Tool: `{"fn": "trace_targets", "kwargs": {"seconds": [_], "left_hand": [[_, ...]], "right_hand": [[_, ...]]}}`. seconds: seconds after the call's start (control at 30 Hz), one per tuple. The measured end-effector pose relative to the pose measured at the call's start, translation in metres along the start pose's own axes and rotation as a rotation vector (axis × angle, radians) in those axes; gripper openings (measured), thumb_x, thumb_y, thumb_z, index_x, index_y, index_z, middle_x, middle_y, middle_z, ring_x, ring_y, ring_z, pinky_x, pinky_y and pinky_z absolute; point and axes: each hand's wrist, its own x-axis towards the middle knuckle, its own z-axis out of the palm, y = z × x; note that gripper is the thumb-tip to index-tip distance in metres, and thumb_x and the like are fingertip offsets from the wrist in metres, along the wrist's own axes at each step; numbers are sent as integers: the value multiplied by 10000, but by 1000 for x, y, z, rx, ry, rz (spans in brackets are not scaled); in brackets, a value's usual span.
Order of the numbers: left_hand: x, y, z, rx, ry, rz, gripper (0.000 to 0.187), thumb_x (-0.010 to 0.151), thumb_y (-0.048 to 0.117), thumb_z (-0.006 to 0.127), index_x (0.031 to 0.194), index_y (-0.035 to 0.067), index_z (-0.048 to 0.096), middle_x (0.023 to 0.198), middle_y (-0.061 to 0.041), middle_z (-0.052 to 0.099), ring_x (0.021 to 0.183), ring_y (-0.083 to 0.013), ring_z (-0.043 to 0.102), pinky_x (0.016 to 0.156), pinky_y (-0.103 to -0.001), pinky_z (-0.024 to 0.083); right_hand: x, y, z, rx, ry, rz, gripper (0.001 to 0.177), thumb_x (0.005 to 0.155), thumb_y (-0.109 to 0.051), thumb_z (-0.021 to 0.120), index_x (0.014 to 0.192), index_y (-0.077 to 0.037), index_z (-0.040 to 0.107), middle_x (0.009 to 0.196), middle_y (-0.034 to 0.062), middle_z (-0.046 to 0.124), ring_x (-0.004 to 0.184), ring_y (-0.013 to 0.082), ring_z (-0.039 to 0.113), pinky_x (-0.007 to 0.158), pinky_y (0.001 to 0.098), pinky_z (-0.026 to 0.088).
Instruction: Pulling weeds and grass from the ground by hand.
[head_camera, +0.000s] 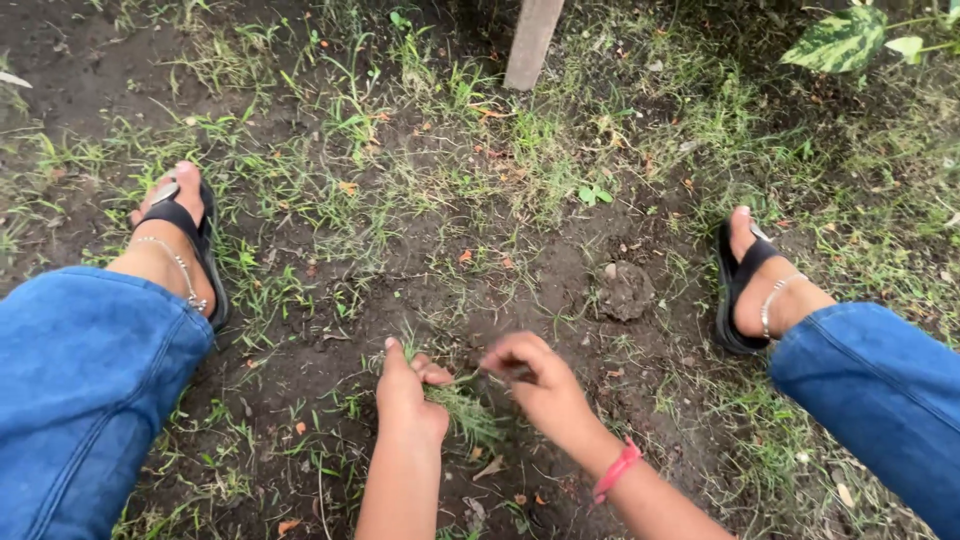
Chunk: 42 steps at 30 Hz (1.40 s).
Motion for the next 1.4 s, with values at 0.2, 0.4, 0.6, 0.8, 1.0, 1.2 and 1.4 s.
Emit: {"fn": "trace_targets", "kwargs": {"seconds": [0.2,0.4,0.6,0.8,1.0,1.2,1.4], "left_hand": [[-21,11,8,51,-28,-4,428,1029,483,507,1251,120,462,737,7,401,564,-88,306,477,-243,299],[-20,15,3,121,-5,28,426,999,503,540,1238,153,498,723,18,398,562,-87,307,472,-253,302],[-8,15,-3,136,39,29,453,981,540,549,1183,147,452,685,27,382,561,-94,313,463,-261,289],[-12,10,1,219,63,31,438,988,514,556,1208,140,499,696,26,386,567,-86,326,459,-253,295],[-19,6,5,270,78,43,415,993,493,560,1180,125,515,728,21,418,579,-81,335,462,-246,293],[-14,-4,0,337,21,48,395,982,486,562,1105,116,499,713,15,405,574,-96,347,465,-255,290],[-35,-27,6,648,-20,101,518,999,574,492,1097,82,621,747,-6,466,622,-136,419,546,-312,366]], "right_hand": [[-25,43,11,-557,-314,-213,296,652,54,660,933,-23,712,1013,174,627,1043,387,593,920,440,492],[-24,83,38,-543,-244,-277,116,632,57,658,730,-3,643,903,178,633,933,398,612,807,451,509],[-28,112,71,-111,19,63,96,884,-29,684,878,29,607,763,141,551,720,203,546,663,358,499],[-20,117,86,-36,80,264,151,938,-73,670,860,30,592,703,106,485,705,90,444,630,319,451],[-24,121,87,-104,190,346,89,863,-32,624,869,-12,711,689,113,637,655,139,565,640,330,481],[-47,152,62,-11,275,440,163,937,-134,707,844,-6,748,692,78,667,650,147,586,614,321,469],[-2,12,46,251,239,275,112,891,-110,715,962,-37,761,789,-15,720,709,98,653,643,269,551]]}}
